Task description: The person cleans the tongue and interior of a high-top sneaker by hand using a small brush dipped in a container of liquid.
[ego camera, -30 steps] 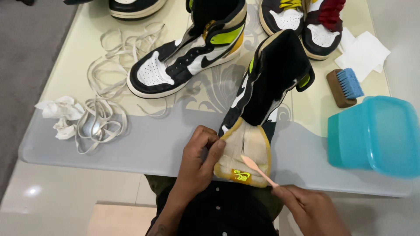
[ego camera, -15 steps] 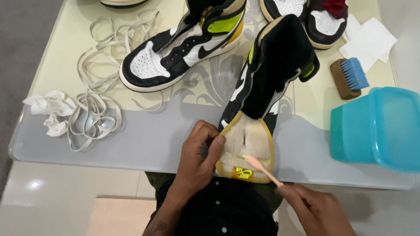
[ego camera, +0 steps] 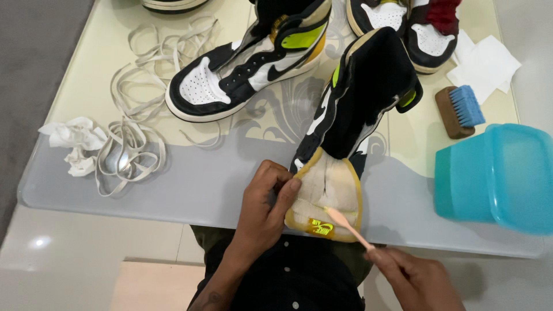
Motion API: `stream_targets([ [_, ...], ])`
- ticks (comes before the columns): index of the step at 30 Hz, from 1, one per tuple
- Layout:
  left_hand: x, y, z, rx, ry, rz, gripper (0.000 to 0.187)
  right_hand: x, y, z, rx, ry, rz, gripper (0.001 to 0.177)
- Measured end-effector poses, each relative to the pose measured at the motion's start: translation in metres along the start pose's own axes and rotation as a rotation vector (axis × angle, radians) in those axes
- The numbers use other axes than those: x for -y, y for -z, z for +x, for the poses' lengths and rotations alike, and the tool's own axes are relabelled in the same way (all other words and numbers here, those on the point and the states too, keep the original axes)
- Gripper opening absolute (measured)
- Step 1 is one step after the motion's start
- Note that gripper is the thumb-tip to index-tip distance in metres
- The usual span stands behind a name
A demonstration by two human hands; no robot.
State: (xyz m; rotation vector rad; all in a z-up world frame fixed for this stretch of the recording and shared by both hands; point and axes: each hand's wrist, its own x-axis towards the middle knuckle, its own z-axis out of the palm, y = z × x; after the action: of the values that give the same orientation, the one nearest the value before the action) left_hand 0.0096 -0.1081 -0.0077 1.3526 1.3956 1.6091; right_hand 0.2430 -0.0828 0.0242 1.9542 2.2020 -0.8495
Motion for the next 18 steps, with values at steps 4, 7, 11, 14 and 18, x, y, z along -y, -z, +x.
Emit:
stream_targets([
  [4, 0.0, 0.001, 0.0, -0.019, 0.003, 0.01, 0.021, 0.01, 0.001, 0.002, -0.003, 0.026, 0.025, 0.03],
  [7, 0.0, 0.003, 0.002, -0.065, 0.029, -0.007, 0.023, 0.031, 0.005, 0.001, 0.02, -0.165, 0.175, 0.039],
  [11, 0.002, 0.003, -0.001, -0.021, 0.033, -0.031, 0.02, 0.011, 0.001, -0.007, 0.085, -0.122, 0.081, 0.027],
  [14, 0.003, 0.001, -0.001, -0.005, 0.027, -0.045, 0.019, 0.001, -0.001, -0.006, 0.055, -0.093, 0.092, 0.025],
  [18, 0.004, 0.002, -0.001, 0.003, 0.014, -0.034, 0.018, -0.012, -0.003, -0.004, 0.01, -0.05, 0.125, 0.021],
])
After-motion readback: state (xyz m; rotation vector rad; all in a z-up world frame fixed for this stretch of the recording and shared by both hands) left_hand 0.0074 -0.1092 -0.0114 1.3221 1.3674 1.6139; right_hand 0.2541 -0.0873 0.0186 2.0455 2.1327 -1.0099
